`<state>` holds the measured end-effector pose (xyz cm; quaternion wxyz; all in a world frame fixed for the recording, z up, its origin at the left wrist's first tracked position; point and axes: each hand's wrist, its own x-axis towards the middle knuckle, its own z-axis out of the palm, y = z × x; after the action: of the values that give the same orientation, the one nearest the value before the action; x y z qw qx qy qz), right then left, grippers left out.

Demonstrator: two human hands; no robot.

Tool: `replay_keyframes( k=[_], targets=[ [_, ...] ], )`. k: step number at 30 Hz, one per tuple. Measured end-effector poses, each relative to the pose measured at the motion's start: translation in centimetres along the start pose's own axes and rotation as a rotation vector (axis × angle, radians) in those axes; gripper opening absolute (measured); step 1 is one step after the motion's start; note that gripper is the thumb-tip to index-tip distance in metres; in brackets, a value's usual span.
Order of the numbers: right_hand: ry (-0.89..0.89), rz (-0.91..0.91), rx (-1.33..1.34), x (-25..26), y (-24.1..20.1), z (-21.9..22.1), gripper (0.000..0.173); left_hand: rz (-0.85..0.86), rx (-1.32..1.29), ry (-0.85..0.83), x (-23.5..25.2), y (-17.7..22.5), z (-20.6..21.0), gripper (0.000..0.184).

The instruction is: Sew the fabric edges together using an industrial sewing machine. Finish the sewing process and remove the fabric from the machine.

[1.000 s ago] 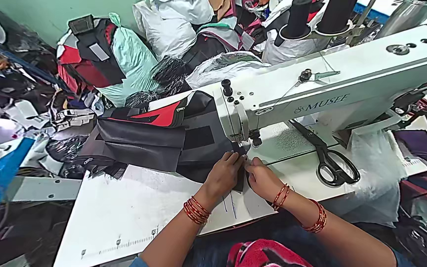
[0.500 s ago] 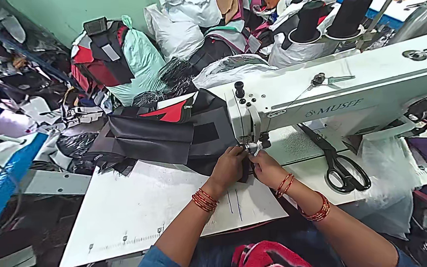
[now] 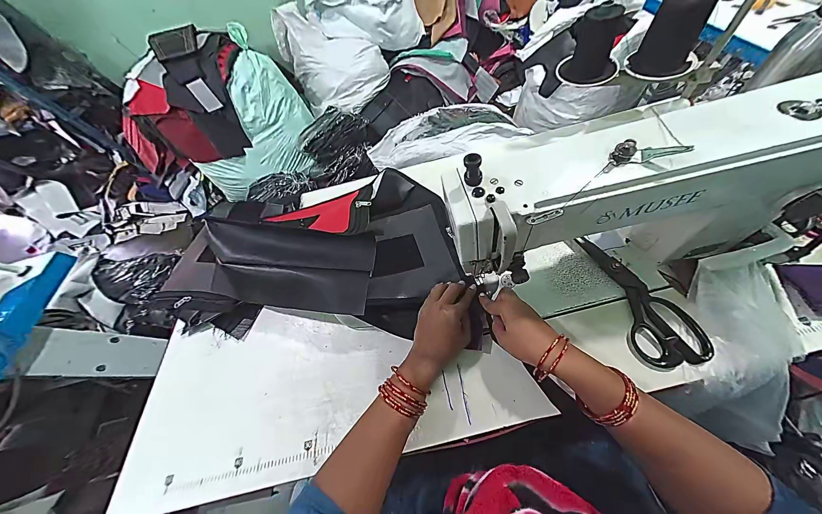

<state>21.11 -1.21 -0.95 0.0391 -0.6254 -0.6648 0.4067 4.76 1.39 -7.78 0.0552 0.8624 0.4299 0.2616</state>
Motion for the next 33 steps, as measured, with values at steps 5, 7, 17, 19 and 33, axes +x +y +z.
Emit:
replay_keyframes(
  k=[5, 7, 17, 19, 33],
  targets=[
    [-0.008, -0.009, -0.014, 0.0, -0.2, -0.2, 0.050, -0.017, 0.016, -0.005, 0.2, 0.6, 0.1, 0.038],
    [-0.009, -0.009, 0.001, -0.1, -0.2, -0.3, 0.048, -0.031, 0.019, -0.026, 0.2, 0.8, -0.1, 0.037],
    [0.005, -0.031, -0.002, 0.1, 0.0, -0.5, 0.047, -0.046, 0.029, -0.023, 0.4, 1.2, 0.1, 0.036],
    [0.013, -0.038, 0.004, 0.2, 0.1, -0.6, 0.046, -0.067, 0.040, -0.037, 0.5, 1.5, 0.1, 0.036],
    [0.125, -0.014, 0.085, 0.0, 0.8, 0.1, 0.048, -0.189, -0.051, -0.590, 0.3, 2.5, -5.1, 0.058]
  ],
)
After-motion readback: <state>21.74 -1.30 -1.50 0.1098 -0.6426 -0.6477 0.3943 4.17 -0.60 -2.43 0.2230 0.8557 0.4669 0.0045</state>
